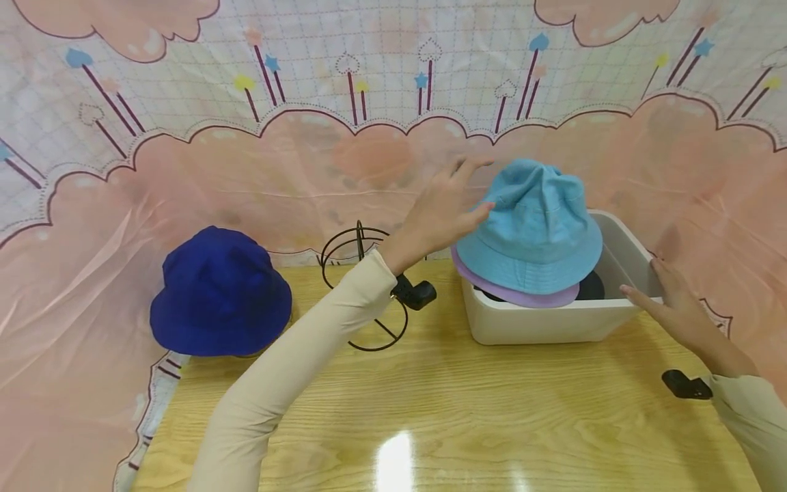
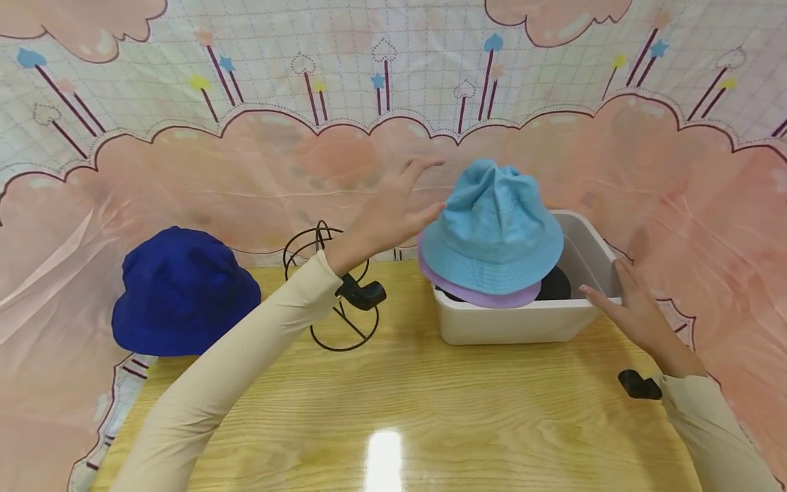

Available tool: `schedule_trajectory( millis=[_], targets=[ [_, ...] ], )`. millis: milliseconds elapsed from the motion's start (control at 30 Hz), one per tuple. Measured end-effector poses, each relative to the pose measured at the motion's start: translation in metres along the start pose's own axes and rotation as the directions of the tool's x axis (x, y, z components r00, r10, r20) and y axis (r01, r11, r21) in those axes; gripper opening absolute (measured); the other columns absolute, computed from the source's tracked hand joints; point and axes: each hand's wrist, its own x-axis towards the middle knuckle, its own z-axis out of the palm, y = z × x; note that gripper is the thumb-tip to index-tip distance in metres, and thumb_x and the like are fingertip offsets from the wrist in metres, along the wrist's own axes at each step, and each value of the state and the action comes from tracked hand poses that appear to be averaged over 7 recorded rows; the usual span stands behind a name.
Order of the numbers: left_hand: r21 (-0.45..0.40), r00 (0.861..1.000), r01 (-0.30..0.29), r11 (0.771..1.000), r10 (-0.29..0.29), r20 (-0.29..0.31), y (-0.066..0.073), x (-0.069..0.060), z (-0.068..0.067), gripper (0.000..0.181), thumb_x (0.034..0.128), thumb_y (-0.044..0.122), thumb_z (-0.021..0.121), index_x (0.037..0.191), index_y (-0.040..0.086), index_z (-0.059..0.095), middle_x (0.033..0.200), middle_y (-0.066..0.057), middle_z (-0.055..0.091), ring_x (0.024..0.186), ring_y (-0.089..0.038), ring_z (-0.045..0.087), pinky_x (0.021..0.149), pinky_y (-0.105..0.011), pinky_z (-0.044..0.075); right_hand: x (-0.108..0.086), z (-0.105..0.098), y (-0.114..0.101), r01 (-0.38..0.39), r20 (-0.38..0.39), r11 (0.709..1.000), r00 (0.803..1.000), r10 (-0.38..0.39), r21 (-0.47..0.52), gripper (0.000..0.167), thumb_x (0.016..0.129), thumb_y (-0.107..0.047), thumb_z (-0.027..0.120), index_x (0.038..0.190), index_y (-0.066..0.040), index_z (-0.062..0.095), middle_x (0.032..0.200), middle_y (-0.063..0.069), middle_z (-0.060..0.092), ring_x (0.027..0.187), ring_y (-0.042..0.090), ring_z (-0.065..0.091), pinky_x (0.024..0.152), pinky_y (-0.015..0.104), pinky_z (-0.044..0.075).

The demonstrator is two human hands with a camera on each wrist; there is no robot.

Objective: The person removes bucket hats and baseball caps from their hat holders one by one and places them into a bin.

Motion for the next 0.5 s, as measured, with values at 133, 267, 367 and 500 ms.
schedule_trajectory(
  millis=[133, 267, 367, 500],
  targets=[
    [0.015, 0.999, 0.040, 0.999, -0.040, -0.025, -0.013, -0.010, -0.013, 0.056, 0.0866, 0.025, 0.066, 0.137, 0.014, 0.045, 0.133, -0.005, 0.046, 0.118, -0.020, 0.047, 0.093, -0.030, 0.042, 0.001, 0.002, 0.000, 0.007, 0.004, 1.000, 1.000, -0.007, 0.001, 0.085, 0.096, -0.037, 0.048, 0.149, -0.003, -0.009, 0.153, 0.027, -0.010, 0.129, 0.058, 0.011, 0.090, 0.073, 0.017],
    [0.021, 0.997, 0.062, 0.998, -0.061, -0.050, -0.024, -0.020, -0.028, 0.054, 0.0858, 0.022, 0.067, 0.135, 0.012, 0.046, 0.132, -0.006, 0.048, 0.116, -0.020, 0.049, 0.089, -0.029, 0.044, 0.000, 0.003, 0.003, 0.017, 0.004, 1.000, 1.000, -0.017, -0.003, 0.085, 0.096, -0.035, 0.048, 0.149, -0.002, -0.009, 0.152, 0.031, -0.004, 0.122, 0.057, 0.019, 0.084, 0.070, 0.022],
    [0.011, 0.995, 0.070, 0.997, -0.069, -0.073, -0.031, -0.028, -0.040, 0.053, 0.0855, 0.019, 0.067, 0.134, 0.010, 0.048, 0.130, -0.007, 0.049, 0.113, -0.020, 0.049, 0.087, -0.029, 0.045, 0.001, 0.002, 0.003, 0.034, 0.000, 0.999, 0.999, -0.034, -0.003, 0.084, 0.096, -0.033, 0.048, 0.149, -0.002, -0.009, 0.149, 0.035, 0.001, 0.112, 0.055, 0.025, 0.078, 0.067, 0.026],
    [0.012, 0.990, 0.113, 0.994, -0.112, -0.086, -0.039, -0.041, -0.055, 0.052, 0.0853, 0.018, 0.067, 0.133, 0.010, 0.049, 0.132, -0.008, 0.048, 0.112, -0.020, 0.050, 0.090, -0.031, 0.044, 0.001, 0.001, 0.001, 0.031, 0.000, 1.000, 1.000, -0.031, -0.005, 0.084, 0.096, -0.033, 0.048, 0.149, -0.001, -0.009, 0.149, 0.035, 0.000, 0.110, 0.055, 0.025, 0.077, 0.067, 0.026]
  ],
)
